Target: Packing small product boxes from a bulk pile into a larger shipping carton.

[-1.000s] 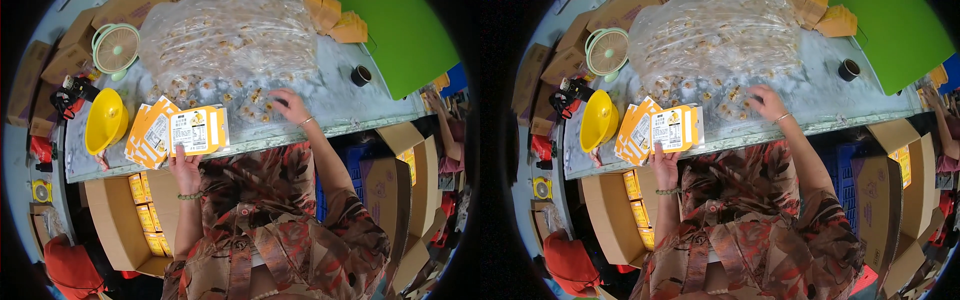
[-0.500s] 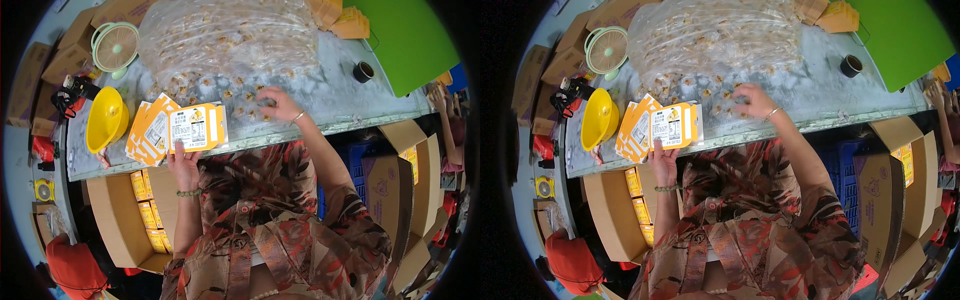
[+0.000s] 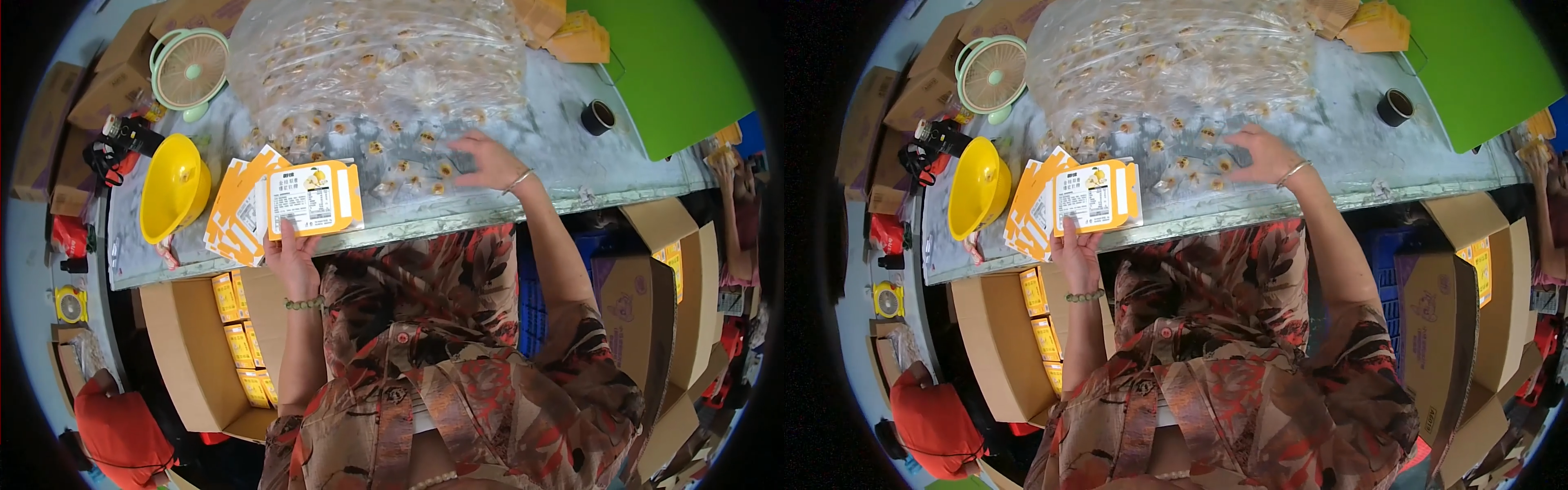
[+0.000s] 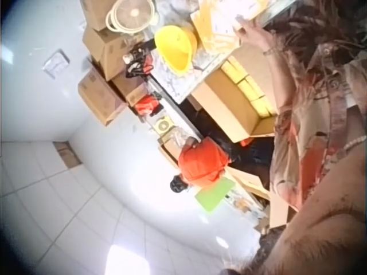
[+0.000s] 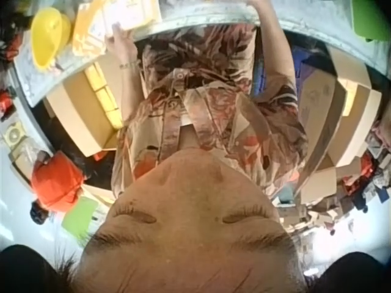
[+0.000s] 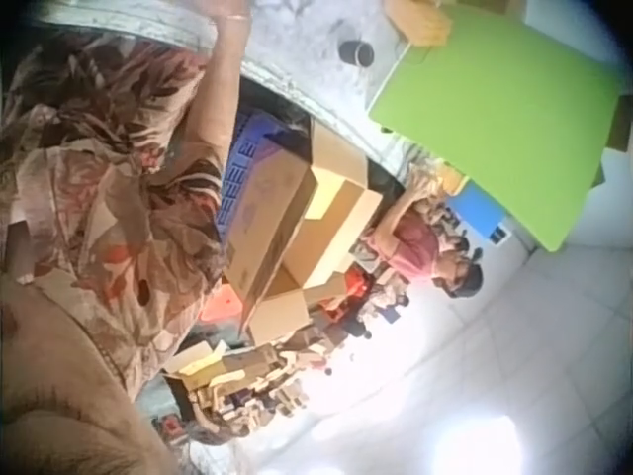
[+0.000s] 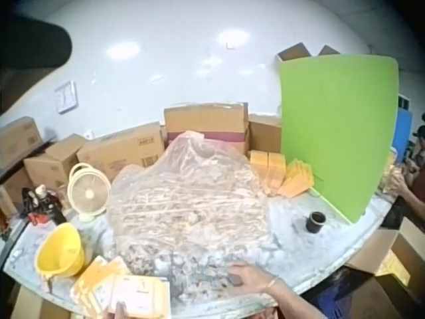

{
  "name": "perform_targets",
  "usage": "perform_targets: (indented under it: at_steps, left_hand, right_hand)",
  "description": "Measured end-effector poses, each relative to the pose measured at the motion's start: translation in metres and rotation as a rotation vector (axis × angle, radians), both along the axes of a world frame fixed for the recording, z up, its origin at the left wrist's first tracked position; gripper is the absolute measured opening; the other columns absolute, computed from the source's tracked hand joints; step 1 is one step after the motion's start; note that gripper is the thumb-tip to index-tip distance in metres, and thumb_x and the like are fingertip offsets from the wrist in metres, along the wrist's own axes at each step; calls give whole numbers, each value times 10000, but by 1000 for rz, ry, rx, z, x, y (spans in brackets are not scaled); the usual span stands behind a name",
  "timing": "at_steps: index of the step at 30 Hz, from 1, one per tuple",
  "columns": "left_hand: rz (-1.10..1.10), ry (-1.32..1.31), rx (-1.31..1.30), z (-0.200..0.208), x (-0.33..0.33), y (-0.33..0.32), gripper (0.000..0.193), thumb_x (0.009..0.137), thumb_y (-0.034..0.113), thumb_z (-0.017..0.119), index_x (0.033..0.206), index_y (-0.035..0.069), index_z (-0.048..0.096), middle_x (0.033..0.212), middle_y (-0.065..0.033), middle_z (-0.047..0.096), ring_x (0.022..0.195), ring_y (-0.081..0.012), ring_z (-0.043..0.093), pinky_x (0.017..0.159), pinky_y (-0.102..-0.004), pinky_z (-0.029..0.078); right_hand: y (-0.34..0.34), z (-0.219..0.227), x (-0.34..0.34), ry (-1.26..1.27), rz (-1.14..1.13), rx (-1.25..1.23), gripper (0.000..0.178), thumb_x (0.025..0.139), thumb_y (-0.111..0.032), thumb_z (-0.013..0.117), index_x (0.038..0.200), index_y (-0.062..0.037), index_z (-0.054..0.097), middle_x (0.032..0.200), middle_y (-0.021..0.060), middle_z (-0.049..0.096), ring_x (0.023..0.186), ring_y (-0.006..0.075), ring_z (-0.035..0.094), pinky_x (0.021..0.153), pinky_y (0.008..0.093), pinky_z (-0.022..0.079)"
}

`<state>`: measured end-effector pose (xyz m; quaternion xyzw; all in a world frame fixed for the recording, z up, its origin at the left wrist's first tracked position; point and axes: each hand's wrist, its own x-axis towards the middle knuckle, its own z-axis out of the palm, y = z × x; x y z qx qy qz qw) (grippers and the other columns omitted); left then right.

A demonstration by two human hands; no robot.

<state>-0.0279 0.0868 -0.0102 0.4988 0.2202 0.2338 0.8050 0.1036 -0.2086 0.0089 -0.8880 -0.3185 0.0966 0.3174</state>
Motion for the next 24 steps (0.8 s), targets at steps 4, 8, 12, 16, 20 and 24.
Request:
perform_targets:
  at_steps: [4, 8, 12, 16, 20, 24]
  left_hand:
    - [1, 3, 46, -3, 6, 0, 204, 799, 150, 468, 964, 37, 425, 886, -103, 535, 725, -186, 571, 556, -282, 513]
    - [-56, 0, 54, -11, 15, -7, 203, 797, 151, 474, 970, 53, 434, 881, -84, 538, 719, -171, 572, 546, -272, 511]
    - [-103, 33, 64, -19, 27, -18, 200, 793, 164, 483, 953, 53, 441, 863, -66, 543, 687, -163, 574, 529, -259, 503]
    - [-113, 73, 103, -18, 33, -31, 219, 784, 186, 499, 953, 60, 439, 829, -64, 551, 673, -156, 572, 519, -250, 496]
    - [-169, 120, 19, -19, 35, -40, 271, 771, 190, 524, 969, 37, 421, 855, -67, 524, 691, -143, 547, 506, -246, 480]
    - [-217, -4, -107, -19, 33, -50, 297, 791, 158, 482, 1031, 39, 355, 956, -100, 493, 806, -220, 543, 621, -325, 494]
  right_hand:
    - [-1, -18, -10, -86, -26, -93, 697, 504, -234, 693, 1111, -52, 402, 979, 167, 422, 896, 298, 448, 772, 307, 377]
    - [19, -28, -15, -14, -55, -134, 756, 501, -239, 695, 1150, -57, 352, 1029, 176, 388, 921, 307, 437, 778, 310, 378]
    - [38, -29, -14, 14, -19, -149, 741, 509, -224, 688, 1148, -63, 350, 1048, 169, 373, 937, 309, 429, 789, 316, 379]
    - [57, -30, -13, 11, 44, -114, 686, 519, -213, 662, 1112, -33, 369, 1041, 178, 384, 911, 316, 450, 772, 329, 396]
    - [70, -26, -19, 56, 7, -71, 650, 550, -213, 673, 1111, -55, 386, 982, 145, 427, 845, 273, 498, 768, 277, 400]
    - [78, -51, -24, 431, -122, 601, 471, 663, -121, 594, 1082, -17, 403, 950, 83, 483, 828, 153, 515, 700, 251, 425]
